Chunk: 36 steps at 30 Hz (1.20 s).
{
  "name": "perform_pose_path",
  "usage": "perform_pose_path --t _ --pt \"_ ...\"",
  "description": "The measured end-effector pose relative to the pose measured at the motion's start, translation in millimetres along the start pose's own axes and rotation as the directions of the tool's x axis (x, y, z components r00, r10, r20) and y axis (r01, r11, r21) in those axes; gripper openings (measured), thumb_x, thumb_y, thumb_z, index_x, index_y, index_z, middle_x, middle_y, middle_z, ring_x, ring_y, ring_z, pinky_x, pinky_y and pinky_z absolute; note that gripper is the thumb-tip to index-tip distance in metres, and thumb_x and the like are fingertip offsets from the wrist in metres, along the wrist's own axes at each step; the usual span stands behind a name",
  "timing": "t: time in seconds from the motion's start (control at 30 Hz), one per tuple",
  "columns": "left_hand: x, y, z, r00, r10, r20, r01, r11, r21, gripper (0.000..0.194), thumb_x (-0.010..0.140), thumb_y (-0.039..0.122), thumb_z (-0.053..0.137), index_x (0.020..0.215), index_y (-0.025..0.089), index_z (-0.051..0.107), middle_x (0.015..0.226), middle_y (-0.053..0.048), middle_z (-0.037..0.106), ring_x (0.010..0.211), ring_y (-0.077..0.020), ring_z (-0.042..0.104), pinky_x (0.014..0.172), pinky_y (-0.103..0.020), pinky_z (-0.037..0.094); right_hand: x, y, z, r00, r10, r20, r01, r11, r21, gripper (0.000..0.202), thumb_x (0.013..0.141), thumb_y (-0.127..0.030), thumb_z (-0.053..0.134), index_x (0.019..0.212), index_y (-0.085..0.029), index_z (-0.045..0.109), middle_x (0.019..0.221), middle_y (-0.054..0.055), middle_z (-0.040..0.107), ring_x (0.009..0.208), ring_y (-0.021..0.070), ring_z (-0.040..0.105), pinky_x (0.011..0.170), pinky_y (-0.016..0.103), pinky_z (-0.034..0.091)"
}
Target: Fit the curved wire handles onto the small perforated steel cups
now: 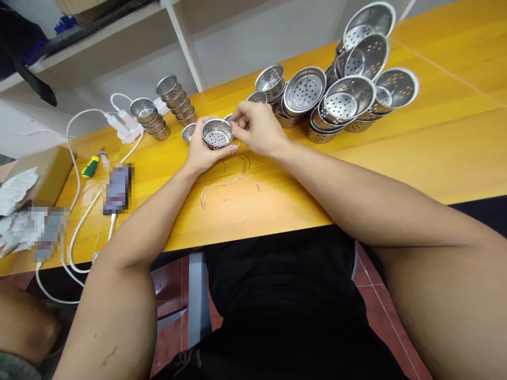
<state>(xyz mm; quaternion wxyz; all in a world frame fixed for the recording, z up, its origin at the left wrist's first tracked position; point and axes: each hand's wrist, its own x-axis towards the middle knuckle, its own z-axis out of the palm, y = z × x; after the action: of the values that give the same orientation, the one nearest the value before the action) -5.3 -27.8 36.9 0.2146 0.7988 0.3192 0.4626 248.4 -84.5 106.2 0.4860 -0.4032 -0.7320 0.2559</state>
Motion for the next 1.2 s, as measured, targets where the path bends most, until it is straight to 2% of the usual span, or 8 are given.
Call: perform_pose_path --t 0.2,0.4,0.6,0.77,0.87,0.97,1.1,1.2 --pt "-2.5 9.4 0.3 0.995 0.011 0.095 -0.008 0.999 -0.04 0.124 0.076 0.107 0.102 0.167 0.039 0.054 0.16 -0.01 0.075 0.154 -0.0393 0.082 0.141 -0.068 0.065 2.5 4.4 2.8 0.999 0.008 -0.033 -0.009 0.999 -0.034 0.062 0.098 -0.088 0.1 0.094 -0.033 0.073 0.078 0.005 0.07 0.073 0.0306 0.066 0.075 0.055 0.068" --pt "-5.3 5.5 0.9 0.995 0.036 0.093 -0.035 0.999 -0.018 0.123 0.08 0.105 0.101 0.17 0.037 0.053 0.161 -0.012 0.076 0.156 -0.0396 0.081 0.141 -0.067 0.065 1.6 1.5 5.9 0.998 0.007 -0.055 -0.011 0.998 -0.067 0.056 0.102 -0.08 0.101 0.092 -0.032 0.074 0.074 0.004 0.067 0.072 0.03 0.065 0.08 0.057 0.069" --pt "-5.2 11.7 2.3 0.996 0.056 0.073 -0.055 0.998 -0.009 0.118 0.078 0.107 0.101 0.162 0.035 0.057 0.155 -0.01 0.08 0.145 -0.0365 0.086 0.132 -0.062 0.071 1.1 1.3 7.5 0.998 0.014 -0.056 -0.017 0.998 -0.052 0.063 0.1 -0.092 0.096 0.092 -0.034 0.072 0.074 0.005 0.067 0.073 0.0313 0.064 0.075 0.056 0.066" --pt "-5.3 18.9 2.5 0.997 0.025 0.07 -0.025 1.0 0.007 0.114 0.081 0.107 0.098 0.16 0.033 0.06 0.156 -0.013 0.081 0.144 -0.0364 0.087 0.132 -0.062 0.072 0.5 -0.8 7.7 0.999 0.011 -0.045 -0.012 1.0 -0.028 0.061 0.102 -0.092 0.093 0.097 -0.035 0.074 0.077 0.006 0.066 0.075 0.0316 0.064 0.074 0.054 0.062" --pt "-4.4 12.0 0.7 0.996 0.0 0.088 0.003 0.999 -0.041 0.111 0.086 0.108 0.095 0.16 0.032 0.062 0.157 -0.013 0.081 0.145 -0.0357 0.086 0.134 -0.061 0.069 0.5 -7.9 4.9 1.0 -0.023 0.002 0.022 0.999 0.041 0.065 0.102 -0.097 0.09 0.105 -0.034 0.08 0.088 0.007 0.074 0.081 0.0313 0.068 0.077 0.052 0.064" --pt "-2.5 4.9 -3.5 0.992 -0.059 0.113 0.075 0.987 -0.145 0.105 0.089 0.107 0.092 0.156 0.03 0.067 0.152 -0.012 0.082 0.139 -0.034 0.087 0.131 -0.059 0.07 1.0 -15.9 -1.0 0.993 -0.057 0.099 0.037 0.98 0.197 0.077 0.093 -0.107 0.093 0.108 -0.033 0.083 0.098 0.008 0.08 0.085 0.0296 0.071 0.073 0.047 0.063" --pt "-0.9 5.1 -7.9 0.981 -0.088 0.173 0.129 0.963 -0.239 0.104 0.087 0.103 0.097 0.155 0.029 0.069 0.151 -0.012 0.083 0.14 -0.035 0.086 0.131 -0.061 0.07 1.4 -20.8 -7.5 0.969 -0.065 0.237 -0.029 0.928 0.372 0.082 0.079 -0.104 0.108 0.103 -0.031 0.081 0.085 0.003 0.073 0.069 0.022 0.06 0.06 0.041 0.053" --pt "-1.3 7.6 -6.5 0.984 -0.067 0.163 0.102 0.971 -0.215 0.105 0.084 0.096 0.104 0.157 0.03 0.067 0.155 -0.013 0.081 0.148 -0.0375 0.082 0.139 -0.066 0.065 1.8 -20.4 -7.5 0.964 -0.036 0.263 -0.077 0.911 0.405 0.083 0.072 -0.099 0.115 0.098 -0.031 0.076 0.077 0.0 0.066 0.064 0.0207 0.056 0.055 0.04 0.049"
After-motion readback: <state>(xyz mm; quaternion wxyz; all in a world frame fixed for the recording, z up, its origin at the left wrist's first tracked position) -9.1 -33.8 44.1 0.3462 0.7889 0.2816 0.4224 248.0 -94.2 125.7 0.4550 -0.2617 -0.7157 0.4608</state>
